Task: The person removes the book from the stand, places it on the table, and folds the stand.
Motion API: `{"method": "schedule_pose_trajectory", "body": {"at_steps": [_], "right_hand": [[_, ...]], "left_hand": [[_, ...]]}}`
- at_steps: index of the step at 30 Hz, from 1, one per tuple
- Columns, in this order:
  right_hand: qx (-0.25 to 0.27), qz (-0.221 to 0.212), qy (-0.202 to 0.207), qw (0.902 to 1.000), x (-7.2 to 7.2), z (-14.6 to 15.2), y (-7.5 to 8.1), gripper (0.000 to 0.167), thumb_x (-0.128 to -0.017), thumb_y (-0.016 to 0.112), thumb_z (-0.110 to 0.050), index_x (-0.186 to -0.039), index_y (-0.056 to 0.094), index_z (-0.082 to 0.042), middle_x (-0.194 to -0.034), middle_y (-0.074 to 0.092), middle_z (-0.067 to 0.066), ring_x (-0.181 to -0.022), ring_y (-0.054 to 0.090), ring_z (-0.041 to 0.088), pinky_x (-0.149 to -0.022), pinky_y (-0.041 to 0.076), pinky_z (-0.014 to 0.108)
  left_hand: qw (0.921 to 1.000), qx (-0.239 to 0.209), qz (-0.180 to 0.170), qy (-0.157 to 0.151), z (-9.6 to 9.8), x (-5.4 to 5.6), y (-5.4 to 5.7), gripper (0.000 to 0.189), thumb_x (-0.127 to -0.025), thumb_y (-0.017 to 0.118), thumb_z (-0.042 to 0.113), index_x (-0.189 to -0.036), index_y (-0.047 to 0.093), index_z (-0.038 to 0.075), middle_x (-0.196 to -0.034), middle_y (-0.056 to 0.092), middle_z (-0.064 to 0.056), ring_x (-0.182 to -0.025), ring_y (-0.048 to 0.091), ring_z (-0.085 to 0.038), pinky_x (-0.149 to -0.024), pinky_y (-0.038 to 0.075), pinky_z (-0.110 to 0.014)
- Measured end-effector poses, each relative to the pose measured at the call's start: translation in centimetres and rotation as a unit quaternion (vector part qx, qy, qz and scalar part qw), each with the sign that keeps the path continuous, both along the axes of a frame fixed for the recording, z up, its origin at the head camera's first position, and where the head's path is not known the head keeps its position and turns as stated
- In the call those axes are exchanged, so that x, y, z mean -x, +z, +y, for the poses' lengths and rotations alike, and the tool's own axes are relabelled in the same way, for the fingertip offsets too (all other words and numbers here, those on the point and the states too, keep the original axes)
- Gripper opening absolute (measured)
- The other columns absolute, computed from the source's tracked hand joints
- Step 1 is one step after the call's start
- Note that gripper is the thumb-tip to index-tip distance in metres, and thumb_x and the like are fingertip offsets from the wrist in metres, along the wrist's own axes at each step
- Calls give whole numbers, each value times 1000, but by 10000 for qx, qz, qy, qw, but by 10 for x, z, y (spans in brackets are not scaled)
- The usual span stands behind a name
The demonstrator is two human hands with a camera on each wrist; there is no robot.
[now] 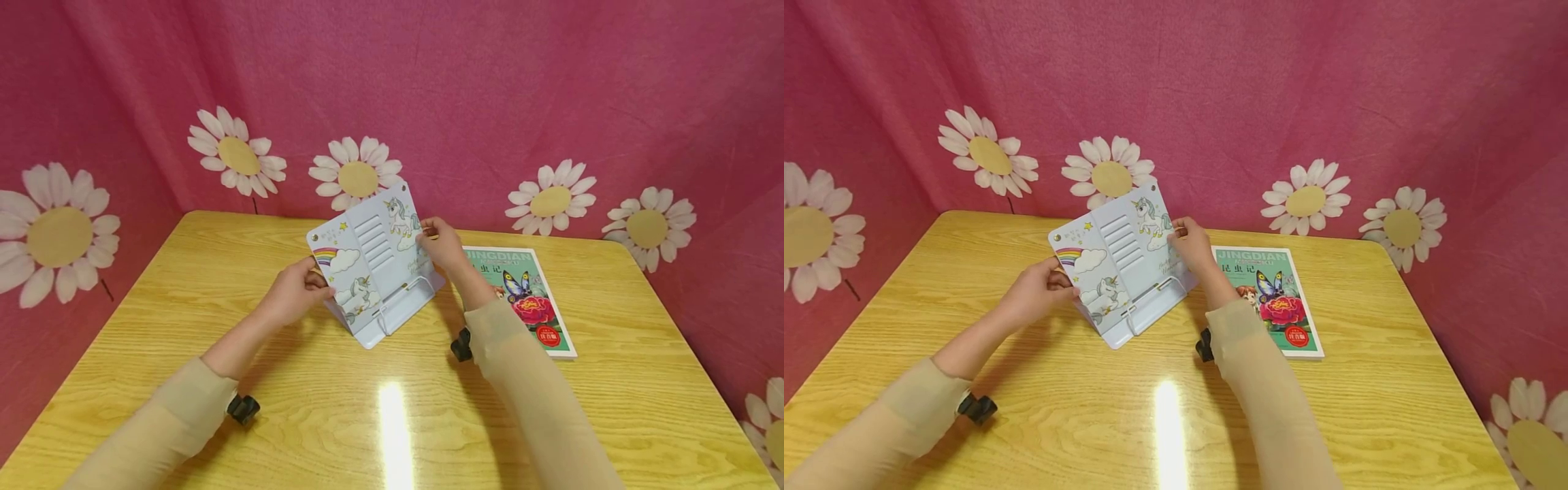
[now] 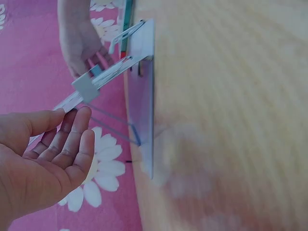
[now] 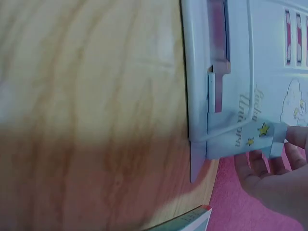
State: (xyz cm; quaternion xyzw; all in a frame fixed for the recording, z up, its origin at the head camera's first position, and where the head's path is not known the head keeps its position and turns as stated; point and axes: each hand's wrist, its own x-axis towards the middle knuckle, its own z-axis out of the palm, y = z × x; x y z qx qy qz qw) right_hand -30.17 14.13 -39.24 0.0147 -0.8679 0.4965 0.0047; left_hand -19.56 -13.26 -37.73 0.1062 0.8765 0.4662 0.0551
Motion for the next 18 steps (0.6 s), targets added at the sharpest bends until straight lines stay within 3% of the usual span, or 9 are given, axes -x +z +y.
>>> {"method": "schedule_pose_trajectory", "body": {"at_steps": [8, 11, 15, 18], "right_hand": [[-262, 344, 42, 9991, -11, -9, -4, 61, -88, 65, -14, -140, 35, -12, -121, 54, 17, -99, 53, 28, -85, 45, 38], [-364, 575, 71, 9977, -15, -13, -4, 67, -85, 69, -15, -142, 33, -14, -125, 53, 16, -106, 54, 29, -90, 46, 41], [-229, 765, 114, 9967, -21, -17, -3, 72, -81, 73, -14, -142, 35, -11, -129, 49, 18, -112, 50, 31, -95, 44, 43], [-200, 761, 144, 9968, -25, -19, -2, 78, -79, 76, -18, -144, 33, -10, -131, 45, 20, -118, 45, 32, -101, 39, 44]], "left_hand": [[9990, -437, -27, 62, -10, 5, 14, 35, -90, 62, 7, -121, 47, 1, -95, 68, -17, -87, 66, -29, -74, 49, -28], [9979, -630, -12, 150, -12, 7, 18, 39, -92, 60, 7, -127, 43, 1, -97, 67, -19, -83, 67, -23, -77, 52, -30], [9963, -778, 260, 267, -14, 10, 22, 41, -93, 58, 7, -130, 41, 1, -96, 65, -22, -73, 64, -11, -76, 55, -30], [9938, -957, 462, 327, -15, 12, 24, 43, -93, 57, 5, -133, 40, 2, -97, 63, -23, -71, 63, -9, -72, 56, -25]]}}
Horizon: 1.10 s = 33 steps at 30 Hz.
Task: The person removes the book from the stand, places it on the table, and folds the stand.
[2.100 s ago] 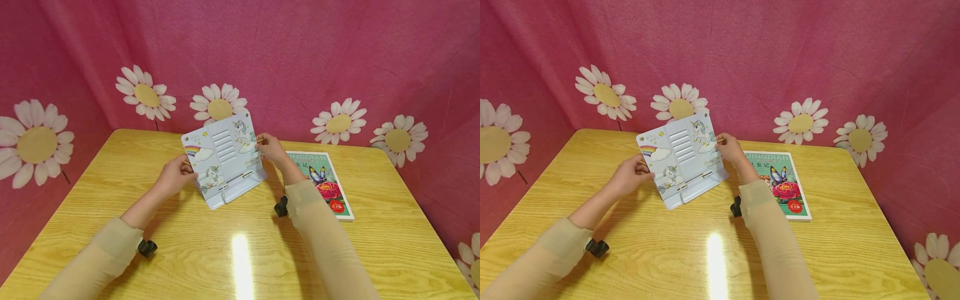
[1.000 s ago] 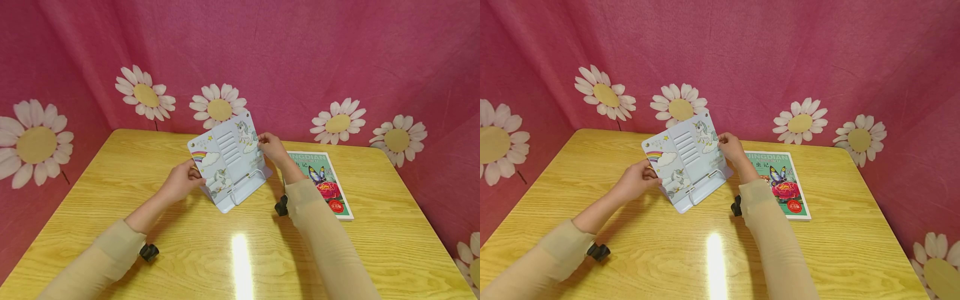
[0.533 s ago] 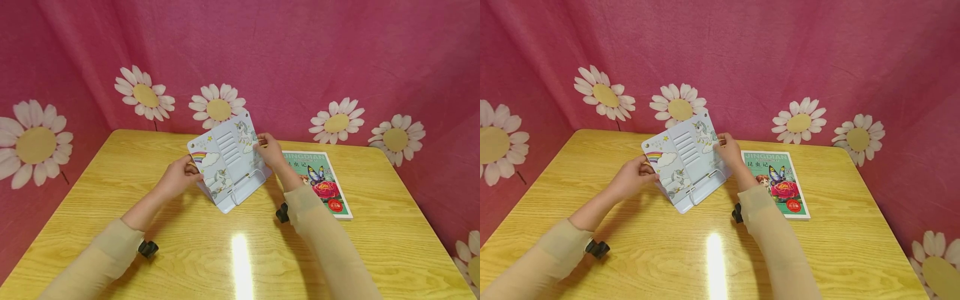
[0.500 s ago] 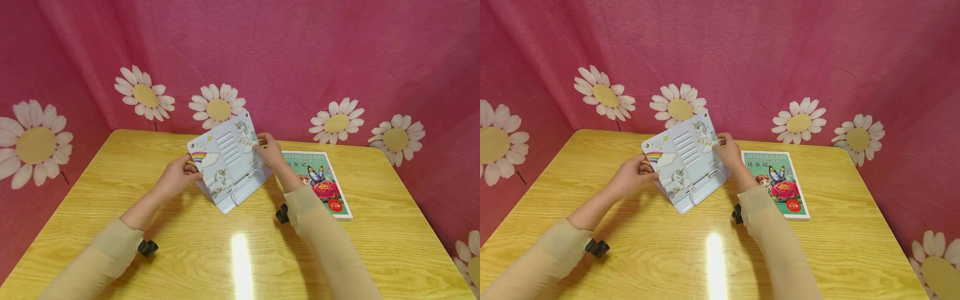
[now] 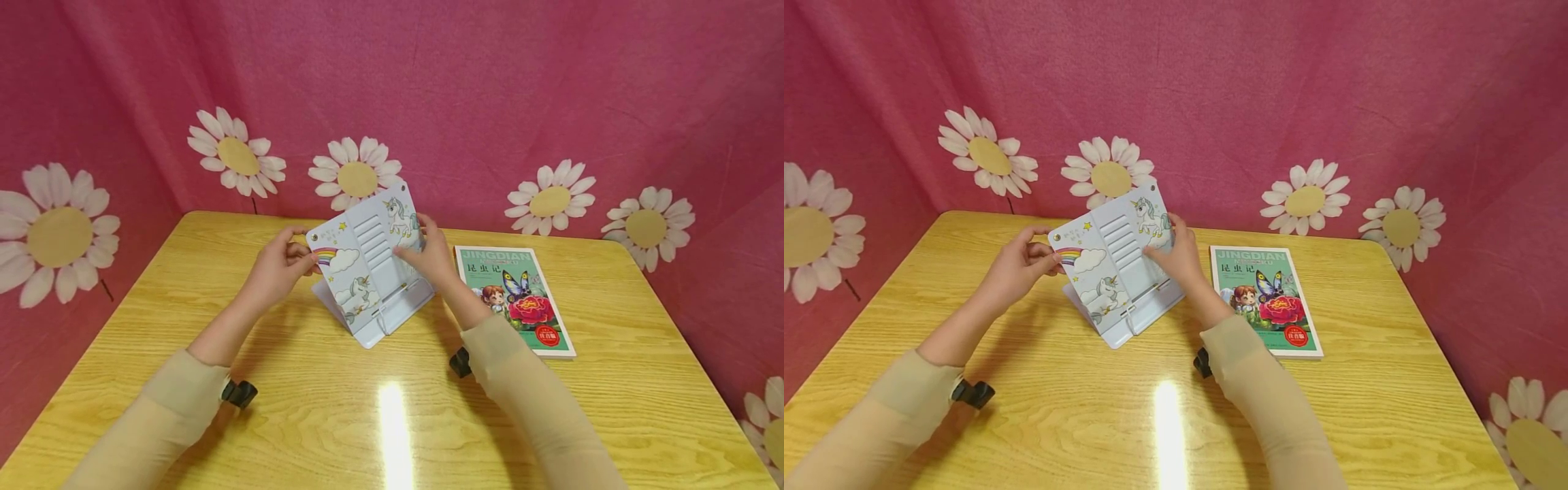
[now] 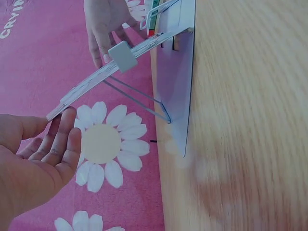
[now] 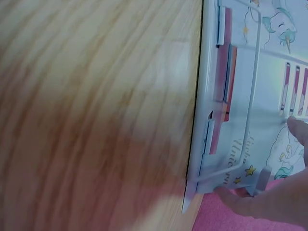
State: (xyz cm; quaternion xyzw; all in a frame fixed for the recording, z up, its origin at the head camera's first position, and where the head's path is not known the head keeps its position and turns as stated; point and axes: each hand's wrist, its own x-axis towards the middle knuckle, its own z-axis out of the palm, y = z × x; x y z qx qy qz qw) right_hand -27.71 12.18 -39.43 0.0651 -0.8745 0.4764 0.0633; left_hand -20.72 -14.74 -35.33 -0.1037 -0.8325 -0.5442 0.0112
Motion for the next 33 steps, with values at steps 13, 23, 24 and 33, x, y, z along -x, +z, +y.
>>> {"method": "schedule_pose_trajectory", "body": {"at_steps": [13, 23, 24, 33], "right_hand": [[-453, -266, 53, 9986, -6, -3, -4, 99, -74, 80, -28, -151, 18, -17, -144, 31, 21, -130, 34, 33, -107, 32, 48], [-554, -425, 83, 9975, -8, -4, -2, 101, -76, 78, -26, -152, 11, -19, -141, 30, 25, -121, 40, 36, -103, 37, 50], [-547, -434, 81, 9975, -8, -4, -2, 101, -76, 78, -26, -152, 11, -19, -141, 30, 25, -121, 40, 36, -103, 37, 50], [-520, -389, 122, 9978, -7, -5, -2, 100, -76, 78, -24, -152, 12, -18, -141, 32, 24, -122, 39, 35, -103, 37, 49]], "left_hand": [[9991, -26, 406, -96, 1, 2, 10, 39, -94, 54, 2, -131, 47, 8, -102, 61, -22, -71, 64, -18, -67, 55, -23], [9990, -25, 440, -126, 2, 3, 11, 38, -93, 55, 1, -130, 48, 7, -101, 61, -21, -71, 64, -21, -70, 57, -28], [9989, -31, 442, -122, 2, 3, 10, 38, -93, 55, 1, -130, 48, 7, -100, 61, -21, -71, 64, -21, -70, 57, -28], [9992, -41, 400, -82, 2, 2, 8, 38, -93, 55, 2, -131, 49, 7, -101, 60, -22, -73, 64, -21, -68, 55, -20]]}}
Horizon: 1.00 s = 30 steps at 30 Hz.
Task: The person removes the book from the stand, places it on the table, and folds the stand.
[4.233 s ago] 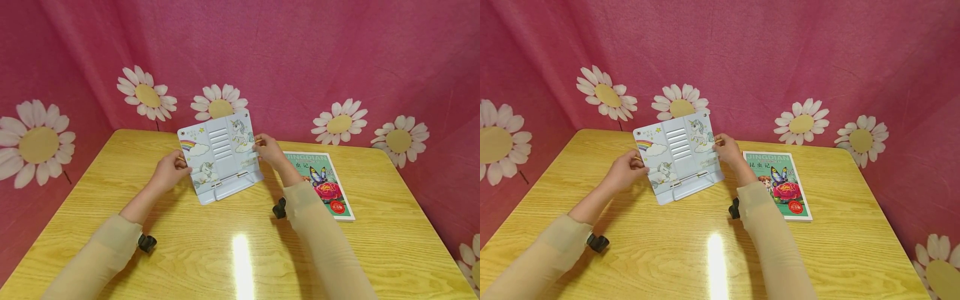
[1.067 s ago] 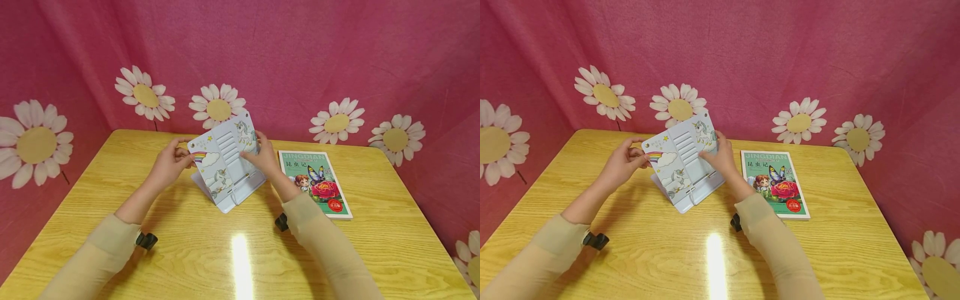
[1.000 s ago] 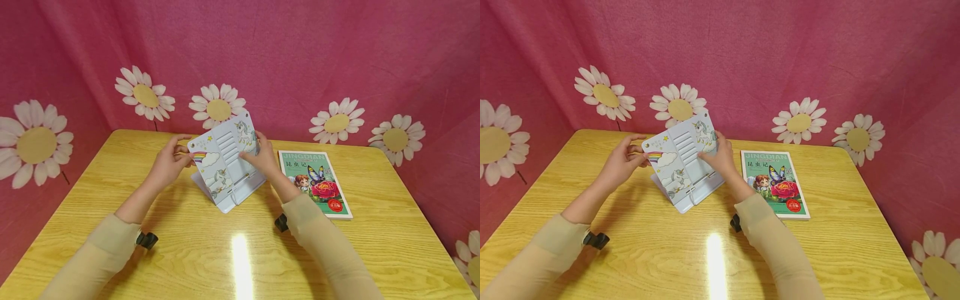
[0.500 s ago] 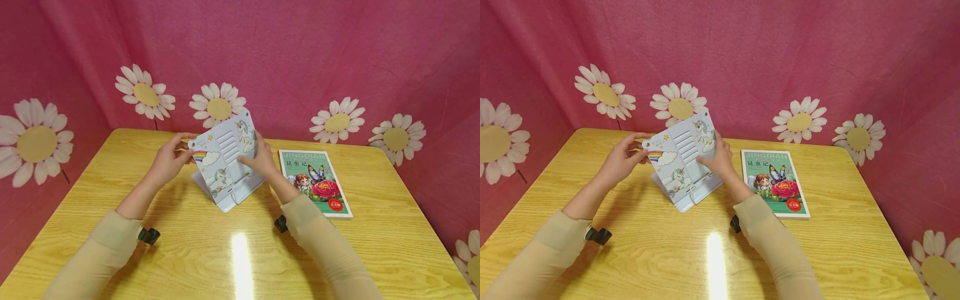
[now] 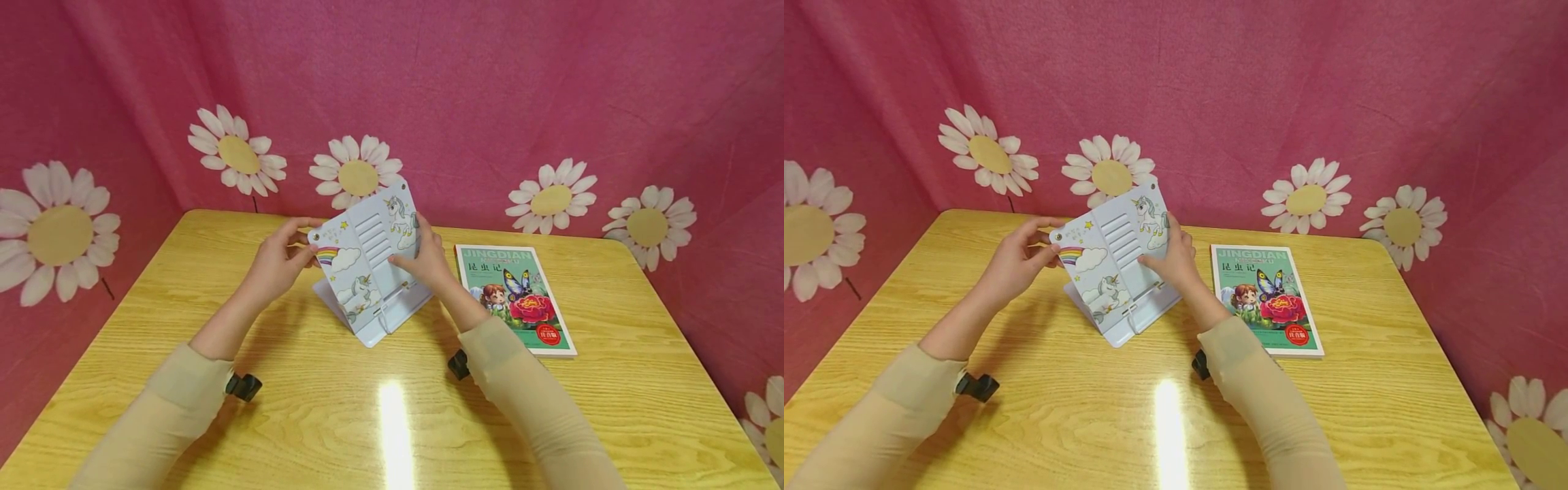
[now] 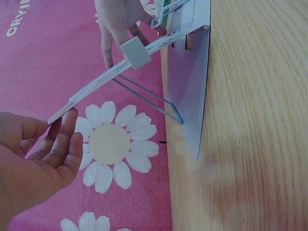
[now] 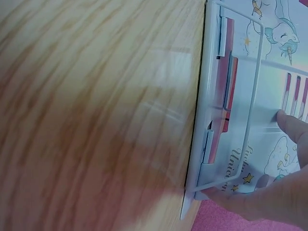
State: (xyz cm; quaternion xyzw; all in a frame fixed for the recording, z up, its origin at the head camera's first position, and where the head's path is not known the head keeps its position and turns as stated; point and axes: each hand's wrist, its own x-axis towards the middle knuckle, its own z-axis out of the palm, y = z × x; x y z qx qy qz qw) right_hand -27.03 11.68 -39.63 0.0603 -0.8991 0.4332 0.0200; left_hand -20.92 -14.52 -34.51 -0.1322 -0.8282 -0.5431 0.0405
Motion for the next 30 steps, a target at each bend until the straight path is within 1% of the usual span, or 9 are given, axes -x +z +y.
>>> {"method": "schedule_pose_trajectory", "body": {"at_steps": [8, 13, 18, 22, 27, 30], "right_hand": [[-7, -76, 50, 10000, 3, 1, 1, 99, -77, 78, -22, -152, 13, -20, -140, 34, 21, -118, 42, 33, -101, 39, 47], [-6, -69, 143, 9999, 4, 2, 1, 98, -76, 78, -22, -151, 14, -20, -141, 33, 21, -123, 38, 32, -105, 35, 47], [-39, -102, 218, 9997, 7, 5, 0, 98, -76, 78, -24, -151, 14, -23, -144, 31, 20, -127, 36, 32, -106, 34, 47], [-47, -132, 268, 9995, 8, 7, -1, 99, -76, 79, -25, -151, 14, -25, -146, 29, 20, -129, 35, 33, -107, 33, 49], [-25, -121, 361, 9993, 11, 9, -1, 99, -76, 79, -25, -151, 15, -25, -148, 27, 18, -131, 33, 33, -107, 32, 49], [-5, -102, 439, 9990, 12, 10, -1, 100, -76, 79, -23, -152, 15, -24, -149, 27, 18, -131, 33, 33, -107, 32, 48]], "left_hand": [[10000, -42, 0, -87, 1, -3, 0, 39, -93, 56, 2, -131, 49, 7, -101, 60, -21, -72, 64, -20, -69, 56, -20], [9999, 28, 47, -101, 2, -5, 0, 39, -92, 57, 3, -131, 49, 6, -101, 62, -21, -71, 64, -20, -69, 54, -18], [9999, -56, -11, -136, 3, -7, 1, 40, -92, 57, 2, -131, 49, 6, -102, 61, -22, -73, 65, -19, -69, 55, -20], [9998, -113, -96, -140, 4, -8, 1, 39, -92, 57, 1, -130, 48, 6, -103, 60, -21, -76, 66, -22, -70, 56, -21], [9997, -152, -102, -152, 5, -10, 1, 38, -91, 57, 0, -129, 49, 4, -103, 61, -22, -79, 66, -30, -69, 56, -21], [9996, -187, -110, -181, 6, -11, 1, 38, -91, 58, 0, -128, 49, 3, -104, 61, -22, -80, 67, -31, -70, 56, -22]]}}
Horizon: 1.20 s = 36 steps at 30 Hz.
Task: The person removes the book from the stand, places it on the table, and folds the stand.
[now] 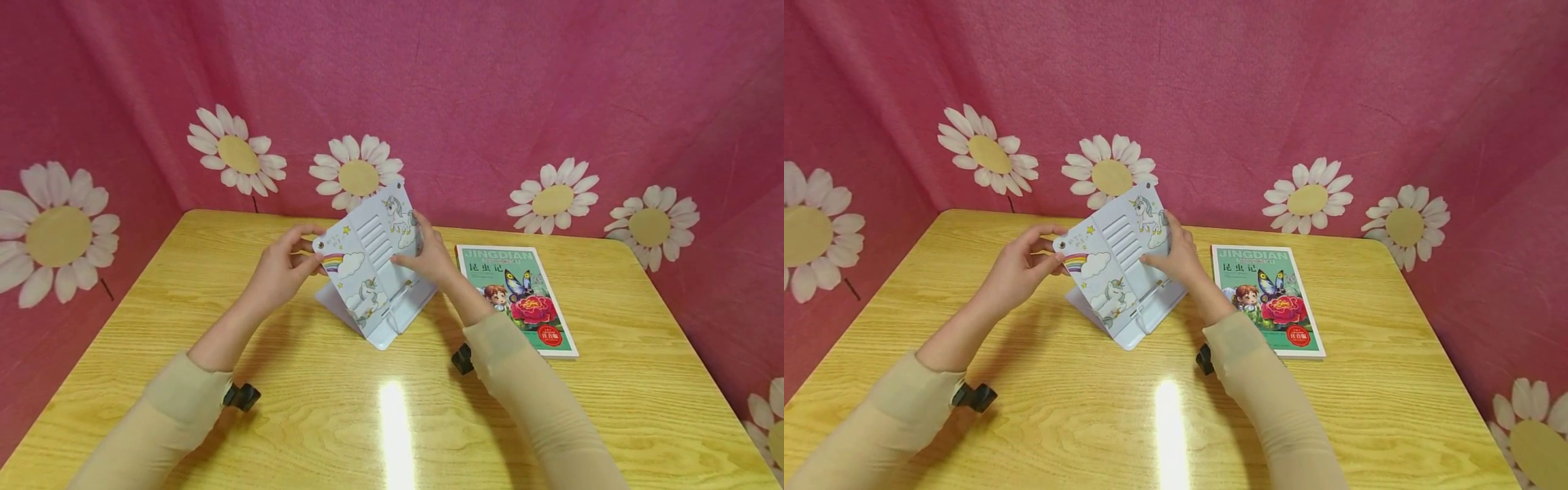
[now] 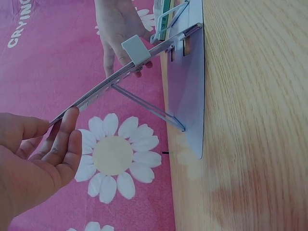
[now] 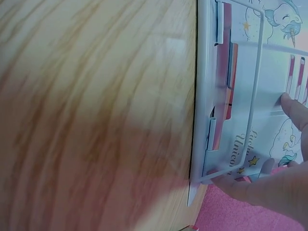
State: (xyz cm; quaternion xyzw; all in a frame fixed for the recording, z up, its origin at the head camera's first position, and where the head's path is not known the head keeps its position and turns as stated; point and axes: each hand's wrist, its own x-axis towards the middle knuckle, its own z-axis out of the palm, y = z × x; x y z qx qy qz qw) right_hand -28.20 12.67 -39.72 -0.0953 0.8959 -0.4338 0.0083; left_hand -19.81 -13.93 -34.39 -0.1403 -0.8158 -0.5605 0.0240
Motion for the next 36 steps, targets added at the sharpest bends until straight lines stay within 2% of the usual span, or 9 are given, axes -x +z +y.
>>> {"method": "schedule_pose_trajectory", "body": {"at_steps": [8, 18, 24, 30, 34, 36], "right_hand": [[166, -73, 159, 9997, 0, 1, 3, 98, -77, 78, -21, -151, 15, -23, -148, 26, 17, -123, 39, 34, -103, 38, 46], [170, -45, 319, 9993, 3, 4, 1, 98, -76, 78, -20, -152, 15, -23, -151, 25, 15, -135, 28, 34, -110, 28, 49], [310, -103, 488, 9983, 5, 6, 1, 98, -76, 78, -18, -152, 15, -22, -152, 24, 13, -136, 26, 30, -112, 24, 47], [383, -140, 588, 9974, 7, 7, 0, 98, -76, 79, -18, -152, 16, -22, -151, 25, 14, -135, 27, 27, -112, 25, 44], [407, -184, 610, 9971, 8, 8, 0, 98, -76, 79, -18, -151, 17, -23, -150, 25, 13, -135, 27, 26, -112, 26, 44], [415, -226, 625, 9969, 8, 9, 0, 98, -76, 79, -18, -151, 17, -23, -150, 25, 13, -134, 28, 27, -112, 26, 44]], "left_hand": [[10000, 43, 38, -1, 1, -3, -1, 38, -92, 58, 2, -129, 49, 4, -105, 62, -22, -82, 68, -30, -71, 56, -21], [9999, 66, 47, 60, 4, -8, -1, 38, -92, 58, 3, -129, 50, 4, -103, 64, -22, -82, 68, -30, -71, 56, -22], [9993, 314, 125, 127, 6, -12, 0, 39, -91, 60, 6, -129, 51, 5, -102, 66, -20, -79, 68, -23, -70, 54, -20], [9992, 291, 225, 143, 9, -14, 0, 39, -90, 60, 1, -128, 52, 3, -98, 67, -20, -81, 68, -31, -71, 57, -27], [9991, 309, 268, 134, 10, -15, 0, 39, -89, 61, 0, -127, 52, 3, -98, 68, -20, -80, 69, -30, -72, 57, -29], [9989, 344, 300, 134, 10, -16, 0, 39, -89, 61, 1, -127, 52, 3, -97, 68, -19, -79, 69, -28, -72, 57, -26]]}}
